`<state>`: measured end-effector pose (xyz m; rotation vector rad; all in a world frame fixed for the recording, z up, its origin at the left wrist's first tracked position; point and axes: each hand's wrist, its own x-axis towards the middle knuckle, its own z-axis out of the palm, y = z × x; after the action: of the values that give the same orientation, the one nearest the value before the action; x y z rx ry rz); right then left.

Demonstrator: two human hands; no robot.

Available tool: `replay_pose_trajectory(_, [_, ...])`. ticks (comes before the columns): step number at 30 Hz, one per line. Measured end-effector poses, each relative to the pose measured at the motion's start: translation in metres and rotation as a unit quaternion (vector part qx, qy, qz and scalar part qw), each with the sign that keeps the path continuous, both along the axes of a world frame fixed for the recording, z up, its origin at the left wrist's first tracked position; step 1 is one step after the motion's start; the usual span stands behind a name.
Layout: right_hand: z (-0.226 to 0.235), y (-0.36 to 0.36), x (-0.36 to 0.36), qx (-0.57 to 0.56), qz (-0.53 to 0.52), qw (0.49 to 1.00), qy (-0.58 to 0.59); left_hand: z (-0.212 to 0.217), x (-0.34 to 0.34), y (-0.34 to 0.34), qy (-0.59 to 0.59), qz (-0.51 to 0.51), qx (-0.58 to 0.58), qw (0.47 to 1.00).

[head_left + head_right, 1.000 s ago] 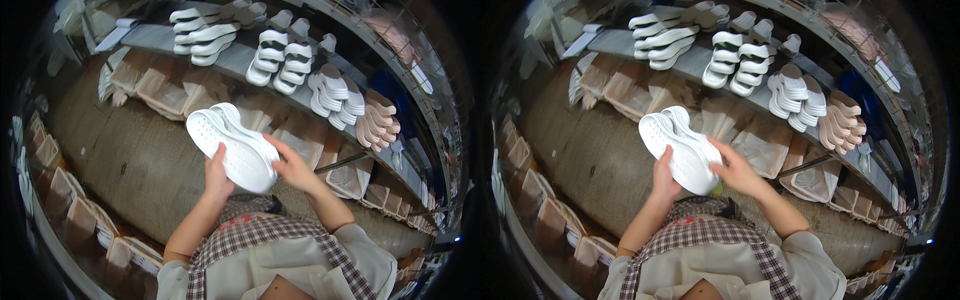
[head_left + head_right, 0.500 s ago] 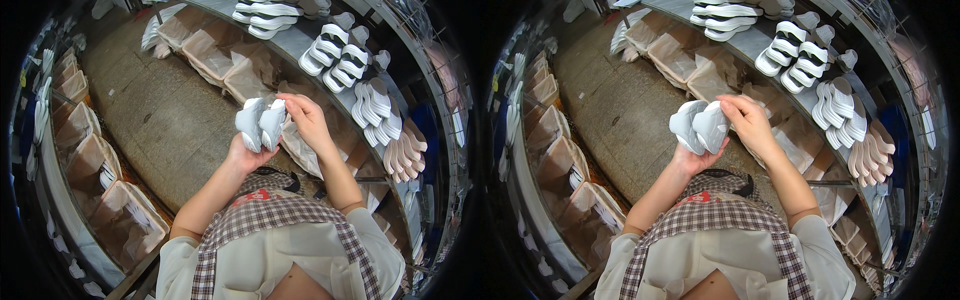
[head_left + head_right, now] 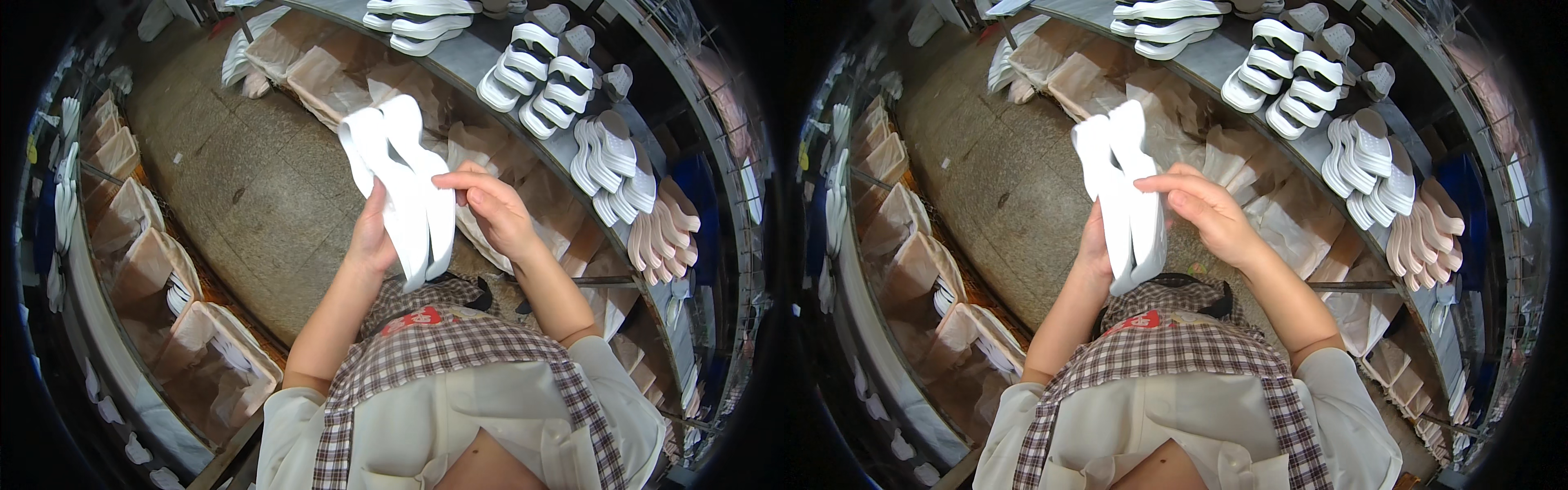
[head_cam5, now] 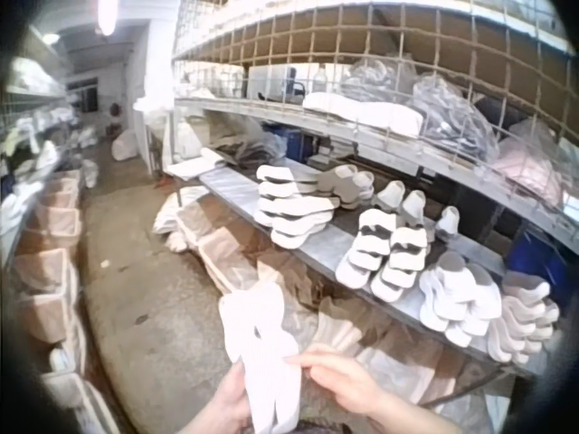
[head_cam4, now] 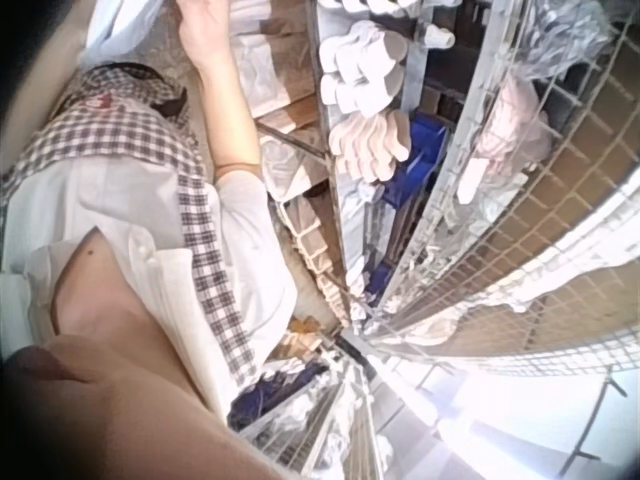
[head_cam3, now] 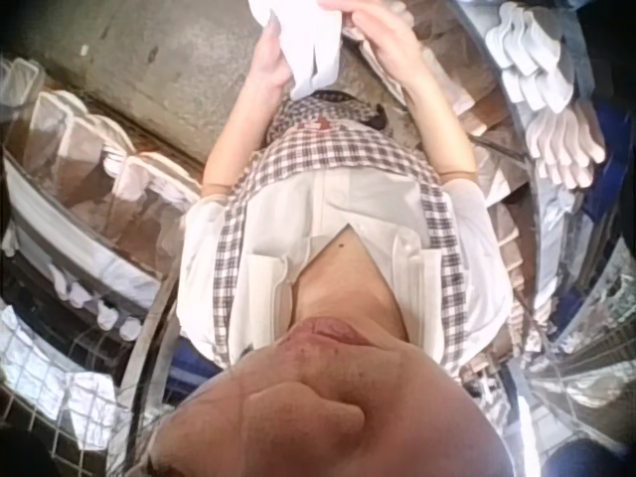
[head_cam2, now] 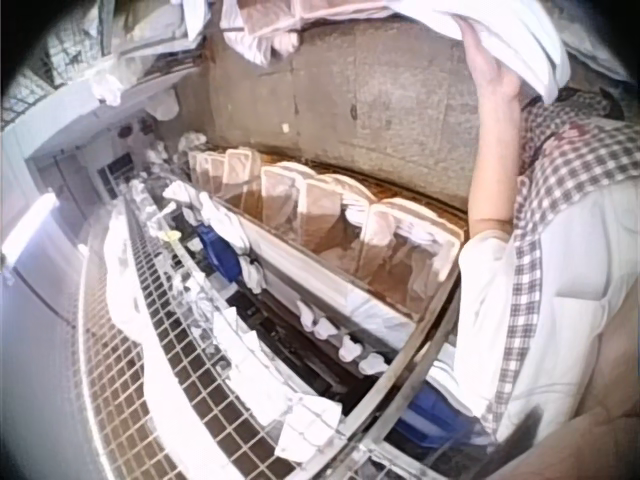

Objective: The person picks up pairs of slippers from a shelf, inspects them by turning them over, and places them into fabric bins. The person handles multiple pairs of white and pink slippers, moving them between the shelf and bins.

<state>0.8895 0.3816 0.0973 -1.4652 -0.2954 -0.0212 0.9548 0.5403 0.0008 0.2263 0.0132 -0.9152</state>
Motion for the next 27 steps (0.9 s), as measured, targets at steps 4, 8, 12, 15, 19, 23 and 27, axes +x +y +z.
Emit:
replay_pose_trajectory(4, [-0.004, 0.013, -0.003, 0.063, -0.087, 0.994, 0.029, 0.002, 0.009, 0.008, -0.077, 0.057, 0.028, 0.995])
replay_pose_trajectory(8, [-0.006, 0.015, -0.004, 0.104, -0.049, 0.989, 0.091, 0.005, 0.015, 0.010, -0.118, 0.053, 0.003, 0.992])
replay_pose_trajectory(12, [-0.006, 0.015, -0.006, 0.073, -0.040, 0.994, 0.066, 0.006, 0.021, 0.016, -0.145, 0.051, 0.006, 0.988])
replay_pose_trajectory(15, [-0.006, 0.017, -0.007, 0.068, -0.031, 0.995, 0.058, 0.005, 0.025, 0.017, -0.179, 0.051, 0.017, 0.982])
replay_pose_trajectory(19, [-0.005, 0.018, -0.008, 0.083, -0.021, 0.994, 0.065, 0.004, 0.028, 0.019, -0.209, 0.069, 0.036, 0.975])
replay_pose_trajectory(23, [-0.005, 0.015, -0.009, 0.093, -0.007, 0.992, 0.080, 0.005, 0.029, 0.020, -0.243, 0.082, 0.066, 0.964])
replay_pose_trajectory(27, [-0.011, 0.011, -0.004, 0.065, -0.031, 0.993, 0.096, 0.010, 0.028, 0.021, -0.258, 0.082, 0.065, 0.961])
